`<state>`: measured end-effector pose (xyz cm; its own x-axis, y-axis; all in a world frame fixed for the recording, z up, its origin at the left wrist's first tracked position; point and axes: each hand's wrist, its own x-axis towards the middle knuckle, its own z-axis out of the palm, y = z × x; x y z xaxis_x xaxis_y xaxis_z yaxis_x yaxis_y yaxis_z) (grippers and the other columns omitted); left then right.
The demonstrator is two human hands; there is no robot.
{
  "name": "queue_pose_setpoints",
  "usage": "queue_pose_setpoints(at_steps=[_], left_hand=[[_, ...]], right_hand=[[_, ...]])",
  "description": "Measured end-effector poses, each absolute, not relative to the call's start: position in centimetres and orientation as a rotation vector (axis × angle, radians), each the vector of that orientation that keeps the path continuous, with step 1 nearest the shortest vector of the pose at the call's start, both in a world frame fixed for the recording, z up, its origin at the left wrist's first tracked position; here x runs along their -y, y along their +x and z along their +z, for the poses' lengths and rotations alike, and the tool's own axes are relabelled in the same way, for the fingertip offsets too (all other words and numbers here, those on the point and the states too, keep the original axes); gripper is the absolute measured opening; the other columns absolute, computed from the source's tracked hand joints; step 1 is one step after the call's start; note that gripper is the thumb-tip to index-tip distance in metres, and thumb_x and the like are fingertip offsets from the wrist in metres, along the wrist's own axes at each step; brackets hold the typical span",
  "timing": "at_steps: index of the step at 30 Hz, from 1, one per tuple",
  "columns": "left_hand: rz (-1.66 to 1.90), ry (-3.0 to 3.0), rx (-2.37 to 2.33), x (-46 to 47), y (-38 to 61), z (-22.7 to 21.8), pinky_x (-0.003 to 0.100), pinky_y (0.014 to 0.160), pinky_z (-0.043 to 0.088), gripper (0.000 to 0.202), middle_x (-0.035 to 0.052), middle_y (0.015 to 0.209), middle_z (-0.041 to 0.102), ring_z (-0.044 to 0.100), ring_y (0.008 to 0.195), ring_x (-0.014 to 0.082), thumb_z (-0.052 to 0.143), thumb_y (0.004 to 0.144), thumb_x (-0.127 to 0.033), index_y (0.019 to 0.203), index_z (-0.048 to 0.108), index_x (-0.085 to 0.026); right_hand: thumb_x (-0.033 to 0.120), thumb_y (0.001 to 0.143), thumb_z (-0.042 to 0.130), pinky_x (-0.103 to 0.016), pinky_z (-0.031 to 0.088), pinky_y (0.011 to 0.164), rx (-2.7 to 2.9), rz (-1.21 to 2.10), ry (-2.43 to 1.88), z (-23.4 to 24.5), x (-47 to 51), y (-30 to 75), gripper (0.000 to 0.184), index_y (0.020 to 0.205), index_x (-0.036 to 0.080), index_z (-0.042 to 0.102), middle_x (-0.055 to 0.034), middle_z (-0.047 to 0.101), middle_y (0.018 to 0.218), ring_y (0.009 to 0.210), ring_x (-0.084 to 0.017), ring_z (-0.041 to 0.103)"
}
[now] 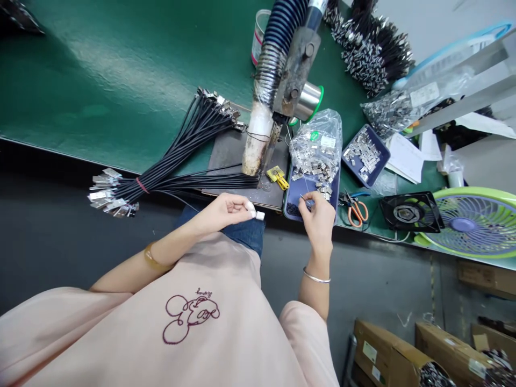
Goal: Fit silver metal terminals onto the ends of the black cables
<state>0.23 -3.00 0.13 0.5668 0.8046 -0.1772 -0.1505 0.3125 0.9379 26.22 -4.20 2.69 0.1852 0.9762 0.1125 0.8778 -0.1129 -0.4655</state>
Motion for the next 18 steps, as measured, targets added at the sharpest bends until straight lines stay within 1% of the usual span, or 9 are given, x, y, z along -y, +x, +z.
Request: queue_pose_setpoints(at_steps=[1, 2, 4, 7, 9, 11, 13, 15, 18], left_hand=[[0.770, 1.030, -0.797, 2.9, 0.5, -0.1, 0.019, 0.050, 0.029, 0.018, -0.0050, 0.055, 0.049, 0.038, 0.050, 0.0050, 0.070, 0.077, -0.030, 0.074, 0.064, -0.012], [0.817, 1.003, -0.849, 2.9, 0.7, -0.3, 0.019, 0.048, 0.029, 0.017, -0.0049, 0.055, 0.050, 0.039, 0.048, 0.0049, 0.070, 0.076, -0.028, 0.076, 0.064, -0.012], [0.882, 0.984, -0.919, 2.8, 1.1, -0.6, 0.018, 0.046, 0.030, 0.013, -0.0047, 0.054, 0.052, 0.041, 0.046, 0.0050, 0.068, 0.075, -0.025, 0.078, 0.064, -0.013], [0.976, 1.016, -0.982, 2.8, 1.5, -1.0, 0.018, 0.045, 0.033, 0.012, -0.0041, 0.055, 0.054, 0.043, 0.046, 0.0051, 0.068, 0.073, -0.023, 0.075, 0.061, -0.014], [1.027, 1.072, -1.004, 3.0, 1.7, -1.3, 0.018, 0.047, 0.034, 0.013, -0.0044, 0.057, 0.053, 0.044, 0.047, 0.0050, 0.068, 0.074, -0.024, 0.074, 0.059, -0.015], [1.058, 1.136, -1.013, 3.2, 1.9, -1.5, 0.018, 0.051, 0.037, 0.013, -0.0041, 0.060, 0.054, 0.047, 0.051, 0.0054, 0.067, 0.076, -0.024, 0.074, 0.058, -0.015], [1.071, 1.188, -1.021, 3.3, 2.0, -1.6, 0.018, 0.055, 0.040, 0.012, -0.0034, 0.063, 0.054, 0.050, 0.056, 0.0063, 0.066, 0.077, -0.022, 0.074, 0.058, -0.015], [1.065, 1.217, -1.026, 3.4, 2.1, -1.6, 0.019, 0.059, 0.043, 0.011, -0.0029, 0.065, 0.055, 0.052, 0.059, 0.0071, 0.065, 0.078, -0.022, 0.074, 0.057, -0.015], [1.054, 1.227, -1.028, 3.5, 2.2, -1.5, 0.019, 0.060, 0.044, 0.012, -0.0030, 0.066, 0.054, 0.052, 0.059, 0.0073, 0.065, 0.077, -0.022, 0.073, 0.057, -0.015]], right_hand=[[0.037, 0.085, 0.063, -0.026, 0.030, 0.053, 1.620, 0.306, -1.981, 3.0, 4.7, 25.3, 0.018, 0.079, 0.020, 0.064, 0.0039, 0.060, 0.059, 0.044, -0.007, 0.033], [0.037, 0.085, 0.064, -0.025, 0.029, 0.050, 1.499, 0.331, -1.895, 3.3, 5.1, 24.4, 0.018, 0.080, 0.020, 0.063, 0.0027, 0.063, 0.064, 0.043, -0.007, 0.033], [0.037, 0.084, 0.067, -0.024, 0.032, 0.049, 1.354, 0.455, -1.716, 3.6, 6.0, 22.6, 0.017, 0.081, 0.020, 0.063, 0.0001, 0.069, 0.076, 0.046, -0.006, 0.039], [0.035, 0.080, 0.073, -0.022, 0.033, 0.046, 1.322, 0.720, -1.601, 3.2, 6.8, 20.2, 0.016, 0.085, 0.021, 0.068, 0.0005, 0.071, 0.081, 0.047, -0.006, 0.044], [0.037, 0.083, 0.071, -0.022, 0.037, 0.048, 1.330, 0.809, -1.600, 2.4, 6.8, 19.0, 0.017, 0.086, 0.020, 0.070, -0.0002, 0.073, 0.082, 0.050, -0.007, 0.049], [0.039, 0.088, 0.066, -0.024, 0.045, 0.055, 1.350, 0.804, -1.605, 1.4, 6.6, 18.1, 0.021, 0.085, 0.019, 0.070, -0.0012, 0.073, 0.080, 0.057, -0.010, 0.057], [0.040, 0.093, 0.060, -0.025, 0.049, 0.062, 1.393, 0.778, -1.597, 0.7, 6.4, 17.6, 0.025, 0.082, 0.019, 0.068, -0.0011, 0.071, 0.078, 0.065, -0.012, 0.062], [0.040, 0.095, 0.058, -0.025, 0.049, 0.063, 1.438, 0.774, -1.590, 0.3, 6.3, 17.3, 0.027, 0.081, 0.019, 0.067, -0.0006, 0.070, 0.077, 0.066, -0.012, 0.062], [0.041, 0.096, 0.056, -0.024, 0.048, 0.061, 1.469, 0.775, -1.597, 0.3, 6.3, 17.3, 0.028, 0.081, 0.020, 0.066, -0.0004, 0.069, 0.078, 0.064, -0.011, 0.060]])
